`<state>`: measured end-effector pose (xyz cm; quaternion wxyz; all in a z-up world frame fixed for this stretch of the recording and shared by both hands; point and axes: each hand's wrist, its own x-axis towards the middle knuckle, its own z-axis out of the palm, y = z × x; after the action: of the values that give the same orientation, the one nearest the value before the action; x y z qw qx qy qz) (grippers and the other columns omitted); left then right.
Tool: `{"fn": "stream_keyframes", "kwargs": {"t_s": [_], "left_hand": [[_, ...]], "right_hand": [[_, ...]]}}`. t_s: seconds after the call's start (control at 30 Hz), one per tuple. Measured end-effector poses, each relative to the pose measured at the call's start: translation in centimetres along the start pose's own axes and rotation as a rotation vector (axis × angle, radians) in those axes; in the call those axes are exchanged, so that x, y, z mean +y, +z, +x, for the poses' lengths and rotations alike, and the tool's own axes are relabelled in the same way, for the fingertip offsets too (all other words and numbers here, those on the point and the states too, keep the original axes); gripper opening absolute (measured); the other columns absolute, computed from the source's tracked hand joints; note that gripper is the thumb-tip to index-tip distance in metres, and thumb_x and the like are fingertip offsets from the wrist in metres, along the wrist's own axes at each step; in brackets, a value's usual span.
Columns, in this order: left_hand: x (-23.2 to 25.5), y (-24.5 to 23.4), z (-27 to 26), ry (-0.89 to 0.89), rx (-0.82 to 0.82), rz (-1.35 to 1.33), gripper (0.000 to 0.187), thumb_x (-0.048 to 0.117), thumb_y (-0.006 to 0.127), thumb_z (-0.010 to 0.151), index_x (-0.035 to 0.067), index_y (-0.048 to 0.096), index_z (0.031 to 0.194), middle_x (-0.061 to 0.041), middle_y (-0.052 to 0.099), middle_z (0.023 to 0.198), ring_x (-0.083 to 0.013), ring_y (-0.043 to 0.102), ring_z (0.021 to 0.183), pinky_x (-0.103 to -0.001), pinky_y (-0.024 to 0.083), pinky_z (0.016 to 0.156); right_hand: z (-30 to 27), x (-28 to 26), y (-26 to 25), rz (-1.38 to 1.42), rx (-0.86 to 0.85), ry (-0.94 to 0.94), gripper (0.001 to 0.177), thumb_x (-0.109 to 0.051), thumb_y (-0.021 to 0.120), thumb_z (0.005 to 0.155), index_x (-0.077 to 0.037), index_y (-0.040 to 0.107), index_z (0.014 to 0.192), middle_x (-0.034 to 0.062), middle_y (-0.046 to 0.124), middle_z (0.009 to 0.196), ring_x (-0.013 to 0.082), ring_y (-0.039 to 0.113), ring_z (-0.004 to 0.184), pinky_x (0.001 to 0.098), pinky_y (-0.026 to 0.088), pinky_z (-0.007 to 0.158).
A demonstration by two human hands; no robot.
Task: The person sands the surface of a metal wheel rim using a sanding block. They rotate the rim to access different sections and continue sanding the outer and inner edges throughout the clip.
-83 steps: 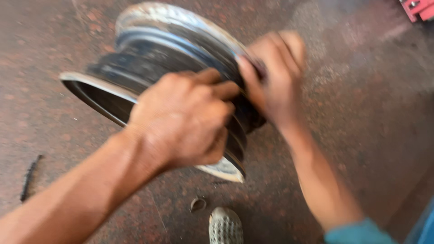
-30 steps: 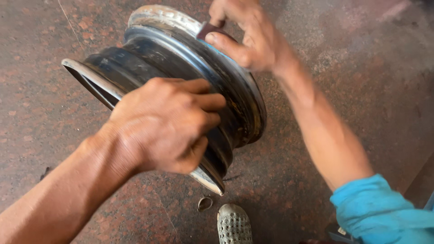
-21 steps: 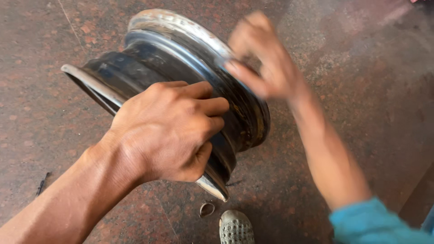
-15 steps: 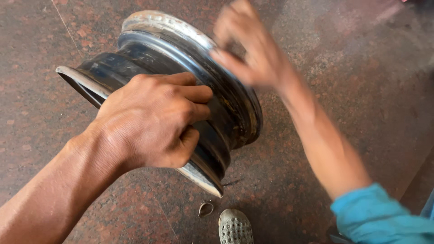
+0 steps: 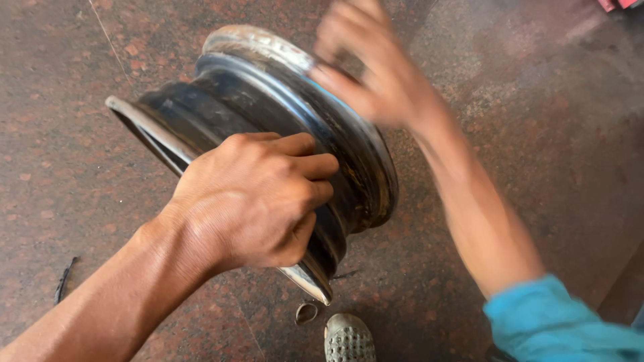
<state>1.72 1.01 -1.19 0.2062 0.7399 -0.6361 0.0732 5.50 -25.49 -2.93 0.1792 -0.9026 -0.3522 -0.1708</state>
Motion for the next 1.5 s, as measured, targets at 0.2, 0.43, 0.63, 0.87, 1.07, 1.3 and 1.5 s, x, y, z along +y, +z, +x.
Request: {"fn": "stream_keyframes", "kwargs": {"t_s": [0.2, 0.43, 0.63, 0.87, 1.07, 1.3, 1.5], "left_hand": [[0.9, 0.0, 0.4, -0.037, -0.472, 0.097, 0.015, 0.018, 0.061, 0.073, 0.009, 0.074, 0.074, -0.001, 0.068, 0.101, -0.0204, 0.064, 0.089, -0.041, 0.061, 0.075], [-0.9, -1.1, 0.0, -0.168, -0.281, -0.027, 0.022, 0.024, 0.059, 0.080, 0.014, 0.077, 0.088, -0.002, 0.070, 0.100, -0.0203, 0.067, 0.092, -0.041, 0.061, 0.066], [-1.9, 0.1, -1.2, -0.170, -0.146, 0.214, 0.033, 0.039, 0.060, 0.090, 0.013, 0.076, 0.102, -0.007, 0.070, 0.114, -0.0269, 0.066, 0.106, -0.054, 0.049, 0.099], [-1.5, 0.5, -2.5, -0.505, 0.164, 0.183, 0.027, 0.020, 0.053, 0.097, 0.010, 0.076, 0.107, -0.010, 0.073, 0.116, -0.0289, 0.065, 0.119, -0.062, 0.031, 0.116], [-2.4, 1.4, -1.0, -0.776, 0.296, 0.246, 0.036, 0.028, 0.056, 0.099, -0.002, 0.072, 0.108, -0.019, 0.071, 0.106, -0.0354, 0.064, 0.111, -0.066, 0.026, 0.110], [-1.9, 2.9, -1.4, -0.718, 0.312, 0.406, 0.039, 0.031, 0.057, 0.101, -0.001, 0.071, 0.118, -0.022, 0.066, 0.124, -0.0371, 0.055, 0.128, -0.064, 0.027, 0.114], [-1.9, 2.4, -2.2, -0.768, 0.248, 0.601, 0.061, 0.060, 0.050, 0.092, 0.013, 0.068, 0.126, -0.026, 0.056, 0.137, -0.0451, 0.042, 0.129, -0.076, 0.029, 0.101]], "right_hand": [[-3.4, -1.4, -0.4, 0.017, 0.069, -0.015, 0.019, -0.028, 0.062, 0.102, -0.013, 0.057, 0.091, 0.0043, 0.054, 0.091, 0.0228, 0.048, 0.102, 0.0420, 0.038, 0.105], [0.3, 0.6, 0.8, 0.017, 0.050, -0.026, 0.014, -0.025, 0.062, 0.106, -0.013, 0.058, 0.098, 0.0046, 0.057, 0.095, 0.0205, 0.052, 0.097, 0.0401, 0.039, 0.104], [-9.3, -5.6, 2.7, -0.001, 0.377, 0.153, 0.021, -0.030, 0.065, 0.101, -0.011, 0.057, 0.096, 0.0033, 0.054, 0.093, 0.0204, 0.052, 0.096, 0.0360, 0.045, 0.088], [-4.5, -3.3, 3.2, 0.200, 0.348, 0.145, 0.025, -0.033, 0.059, 0.108, -0.010, 0.053, 0.102, 0.0103, 0.056, 0.110, 0.0170, 0.054, 0.098, 0.0354, 0.050, 0.082], [-2.1, -2.7, 4.4, 0.345, 0.315, 0.285, 0.026, -0.032, 0.057, 0.110, -0.009, 0.050, 0.100, 0.0027, 0.059, 0.074, 0.0052, 0.049, 0.054, 0.0221, 0.039, 0.045], [-5.0, -4.8, 6.2, 0.160, 0.475, 0.271, 0.023, -0.025, 0.055, 0.112, -0.010, 0.050, 0.096, 0.0026, 0.052, 0.070, 0.0073, 0.043, 0.052, 0.0249, 0.034, 0.045], [-5.9, -9.2, 6.2, 0.130, 0.453, 0.346, 0.021, -0.023, 0.054, 0.113, -0.008, 0.054, 0.099, 0.0010, 0.056, 0.074, 0.0061, 0.048, 0.052, 0.0210, 0.036, 0.041]]}}
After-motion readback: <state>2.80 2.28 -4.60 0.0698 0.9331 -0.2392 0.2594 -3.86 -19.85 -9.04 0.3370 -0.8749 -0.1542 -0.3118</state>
